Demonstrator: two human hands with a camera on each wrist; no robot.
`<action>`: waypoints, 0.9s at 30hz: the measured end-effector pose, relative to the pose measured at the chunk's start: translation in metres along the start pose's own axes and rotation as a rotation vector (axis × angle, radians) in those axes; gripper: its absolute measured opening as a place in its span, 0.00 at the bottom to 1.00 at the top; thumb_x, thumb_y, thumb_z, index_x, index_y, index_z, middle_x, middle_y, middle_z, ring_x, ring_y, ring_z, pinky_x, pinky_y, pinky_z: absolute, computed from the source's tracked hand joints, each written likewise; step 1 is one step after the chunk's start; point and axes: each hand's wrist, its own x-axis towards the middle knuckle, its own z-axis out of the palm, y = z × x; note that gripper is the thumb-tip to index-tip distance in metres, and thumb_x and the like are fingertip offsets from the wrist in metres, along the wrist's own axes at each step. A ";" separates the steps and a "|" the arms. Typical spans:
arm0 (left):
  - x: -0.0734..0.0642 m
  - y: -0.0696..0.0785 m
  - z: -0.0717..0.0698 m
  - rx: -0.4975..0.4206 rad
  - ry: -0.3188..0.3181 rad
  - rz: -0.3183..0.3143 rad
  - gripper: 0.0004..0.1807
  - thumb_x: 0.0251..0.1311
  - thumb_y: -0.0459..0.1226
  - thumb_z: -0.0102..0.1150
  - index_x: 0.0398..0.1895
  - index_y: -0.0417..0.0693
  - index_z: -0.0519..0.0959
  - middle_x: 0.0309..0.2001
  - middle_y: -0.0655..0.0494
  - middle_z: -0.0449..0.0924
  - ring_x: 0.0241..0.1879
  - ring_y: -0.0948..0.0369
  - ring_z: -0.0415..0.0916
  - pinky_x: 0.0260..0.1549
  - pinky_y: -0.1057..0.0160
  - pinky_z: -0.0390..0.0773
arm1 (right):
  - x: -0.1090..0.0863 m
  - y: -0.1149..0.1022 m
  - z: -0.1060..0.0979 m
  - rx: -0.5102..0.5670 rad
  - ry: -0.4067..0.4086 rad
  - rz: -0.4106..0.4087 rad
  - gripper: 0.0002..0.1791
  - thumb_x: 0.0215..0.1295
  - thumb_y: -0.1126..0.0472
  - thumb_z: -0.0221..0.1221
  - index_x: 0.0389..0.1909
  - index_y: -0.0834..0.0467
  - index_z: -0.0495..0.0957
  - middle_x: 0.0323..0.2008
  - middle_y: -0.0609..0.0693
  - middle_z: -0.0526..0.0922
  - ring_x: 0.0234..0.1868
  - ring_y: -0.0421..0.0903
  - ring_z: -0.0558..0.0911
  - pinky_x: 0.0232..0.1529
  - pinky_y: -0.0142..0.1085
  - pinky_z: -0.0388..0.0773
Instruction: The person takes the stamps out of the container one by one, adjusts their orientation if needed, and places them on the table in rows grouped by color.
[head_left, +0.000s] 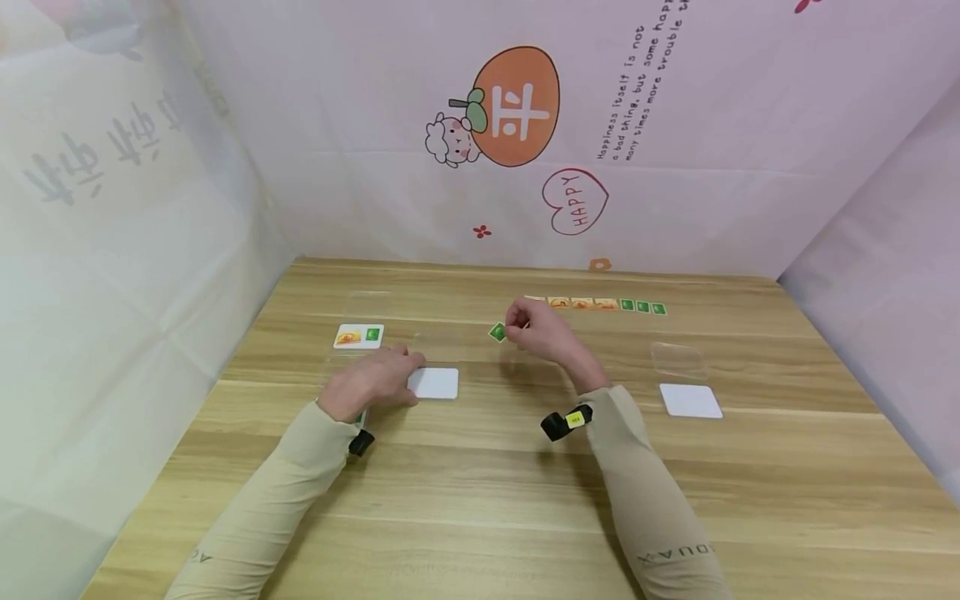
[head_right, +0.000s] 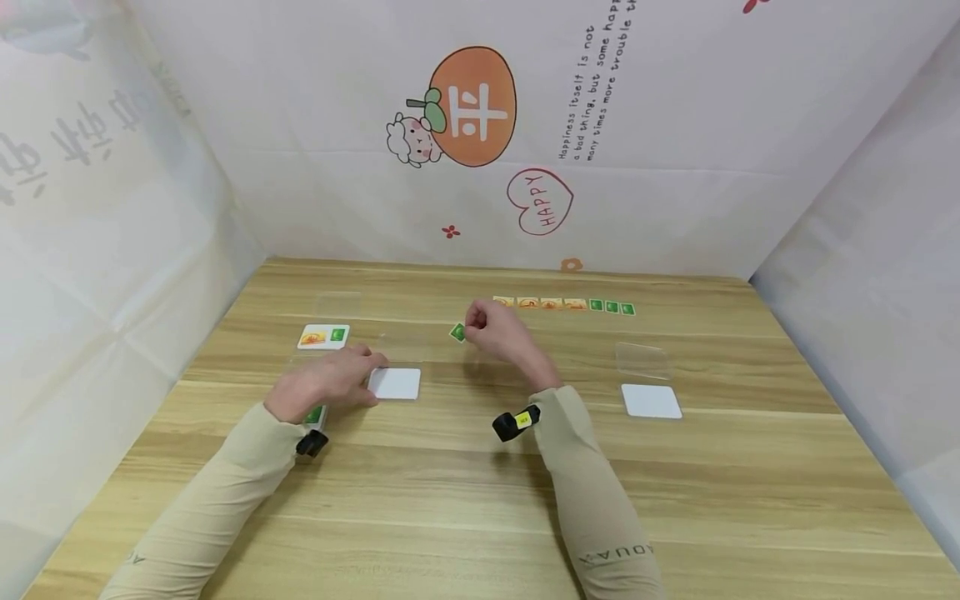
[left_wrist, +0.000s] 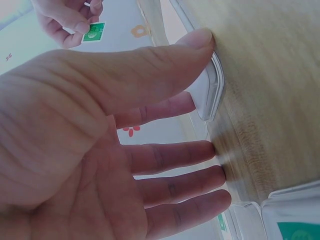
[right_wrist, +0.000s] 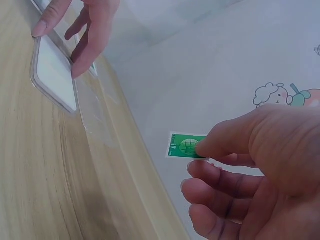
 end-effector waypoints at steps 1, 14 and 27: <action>0.000 0.000 0.000 -0.001 -0.001 -0.001 0.30 0.57 0.43 0.69 0.63 0.48 0.72 0.52 0.47 0.76 0.42 0.55 0.72 0.46 0.55 0.76 | 0.000 0.000 0.000 0.000 -0.001 0.001 0.02 0.65 0.65 0.57 0.36 0.61 0.75 0.31 0.53 0.76 0.29 0.44 0.75 0.28 0.32 0.75; -0.005 -0.004 -0.002 -0.005 -0.008 -0.021 0.31 0.58 0.43 0.69 0.64 0.48 0.71 0.52 0.47 0.76 0.43 0.55 0.72 0.45 0.55 0.76 | 0.001 0.001 -0.014 0.048 0.035 0.024 0.03 0.67 0.64 0.56 0.38 0.60 0.74 0.33 0.54 0.76 0.31 0.47 0.76 0.29 0.34 0.77; -0.001 0.001 -0.001 -0.014 -0.016 -0.006 0.30 0.58 0.42 0.69 0.63 0.48 0.72 0.50 0.48 0.76 0.43 0.56 0.73 0.45 0.56 0.76 | -0.003 0.011 -0.028 0.012 0.045 0.045 0.05 0.68 0.62 0.56 0.40 0.60 0.74 0.34 0.55 0.77 0.30 0.51 0.79 0.27 0.34 0.77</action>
